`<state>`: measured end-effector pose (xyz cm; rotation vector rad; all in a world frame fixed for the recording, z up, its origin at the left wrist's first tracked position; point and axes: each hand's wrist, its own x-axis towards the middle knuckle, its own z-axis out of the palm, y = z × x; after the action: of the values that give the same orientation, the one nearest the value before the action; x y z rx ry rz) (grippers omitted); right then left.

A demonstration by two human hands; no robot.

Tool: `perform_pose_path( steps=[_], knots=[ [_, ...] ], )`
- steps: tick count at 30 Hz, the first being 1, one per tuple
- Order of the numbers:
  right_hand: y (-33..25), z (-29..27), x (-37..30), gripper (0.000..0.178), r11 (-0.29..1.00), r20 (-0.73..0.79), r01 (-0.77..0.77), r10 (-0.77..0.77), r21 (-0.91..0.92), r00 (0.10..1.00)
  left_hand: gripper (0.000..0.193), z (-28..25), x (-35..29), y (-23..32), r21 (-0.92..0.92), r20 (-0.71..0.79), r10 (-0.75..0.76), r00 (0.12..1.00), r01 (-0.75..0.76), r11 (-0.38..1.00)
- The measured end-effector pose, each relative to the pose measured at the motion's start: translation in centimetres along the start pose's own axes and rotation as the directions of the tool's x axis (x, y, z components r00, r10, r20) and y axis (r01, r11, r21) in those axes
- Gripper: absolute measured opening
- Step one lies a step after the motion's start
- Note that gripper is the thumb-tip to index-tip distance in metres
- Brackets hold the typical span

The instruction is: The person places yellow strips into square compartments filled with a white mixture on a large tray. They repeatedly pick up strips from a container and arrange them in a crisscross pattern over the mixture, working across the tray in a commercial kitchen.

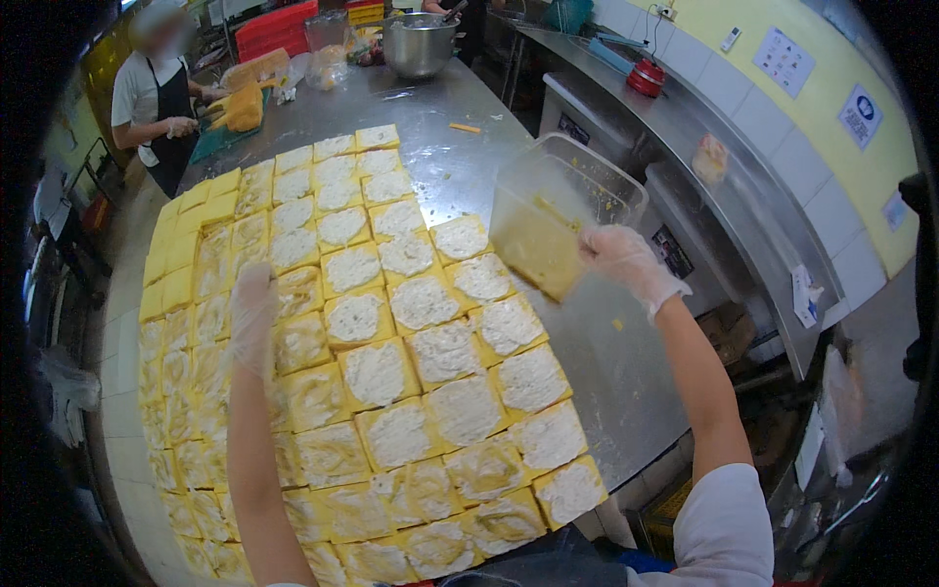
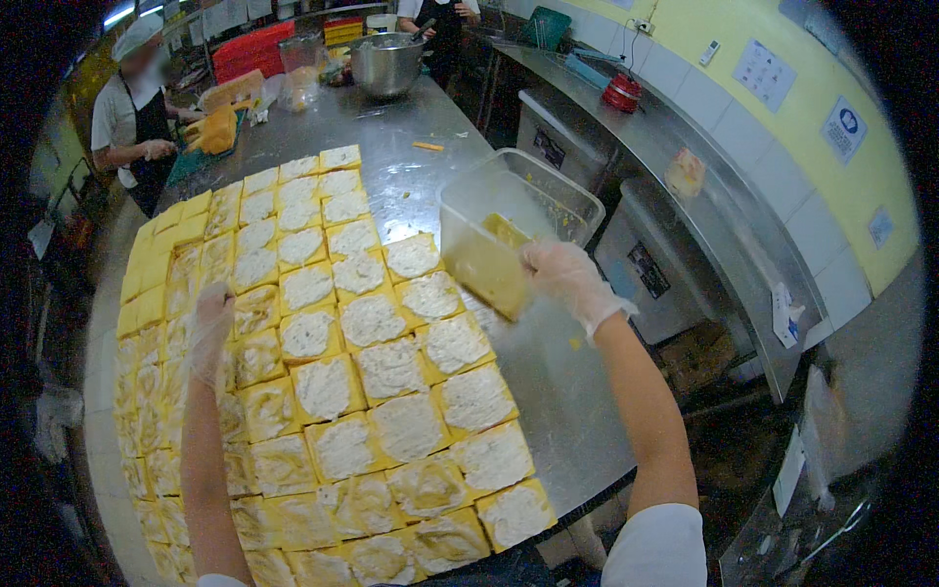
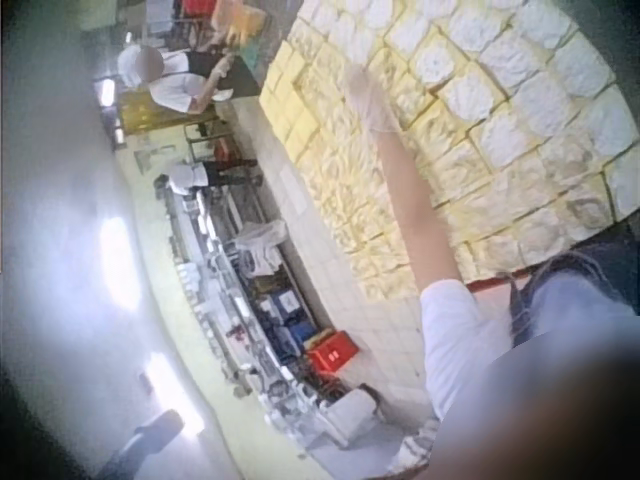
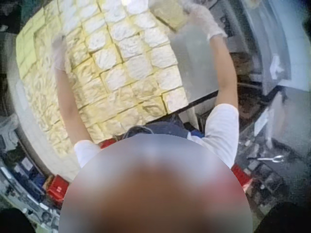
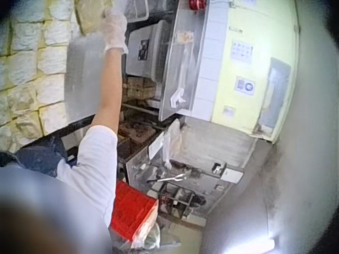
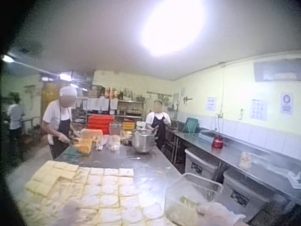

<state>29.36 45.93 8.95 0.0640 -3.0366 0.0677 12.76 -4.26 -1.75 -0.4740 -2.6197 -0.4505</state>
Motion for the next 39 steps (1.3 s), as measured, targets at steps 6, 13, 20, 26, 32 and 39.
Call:
perform_pose_path(
  steps=[6, 13, 20, 26, 32, 39],
  knots=[
    [2.2, -4.0, -3.2, 0.027, 0.971, 0.379, 0.055, -0.143, 0.233, 0.914, 0.010, -7.3, -3.6, 6.1, -0.131, -0.005, -0.248, 0.969, 0.246, 0.960],
    [9.9, 1.0, 5.4, 0.061, 0.960, 0.690, 0.277, -0.220, 0.028, 0.690, 0.021, -8.4, -9.2, 9.0, 0.074, -0.022, -0.251, 0.968, 0.252, 0.965],
    [11.1, 12.2, 7.4, 0.045, 0.802, 0.696, 0.583, -0.344, -0.132, 0.631, 0.034, -11.9, -12.4, 15.4, 0.095, 0.186, -0.497, 0.848, 0.488, 0.868],
    [10.3, 12.2, 6.0, 0.042, 0.772, 0.774, 0.635, -0.384, -0.029, 0.503, 0.034, -15.5, -16.3, 18.6, 0.170, 0.187, -0.714, 0.675, 0.694, 0.700],
    [9.9, 10.7, 6.4, 0.039, 0.839, 0.885, 0.540, -0.299, 0.065, 0.358, 0.033, -17.7, -22.3, 17.7, 0.111, 0.204, -0.768, 0.607, 0.765, 0.634],
    [9.3, 9.4, 5.1, 0.037, 0.860, 0.915, 0.503, -0.267, 0.085, 0.301, 0.034, -19.5, -30.9, 18.4, -0.356, 0.066, -0.859, 0.507, 0.817, 0.455]
  ],
)
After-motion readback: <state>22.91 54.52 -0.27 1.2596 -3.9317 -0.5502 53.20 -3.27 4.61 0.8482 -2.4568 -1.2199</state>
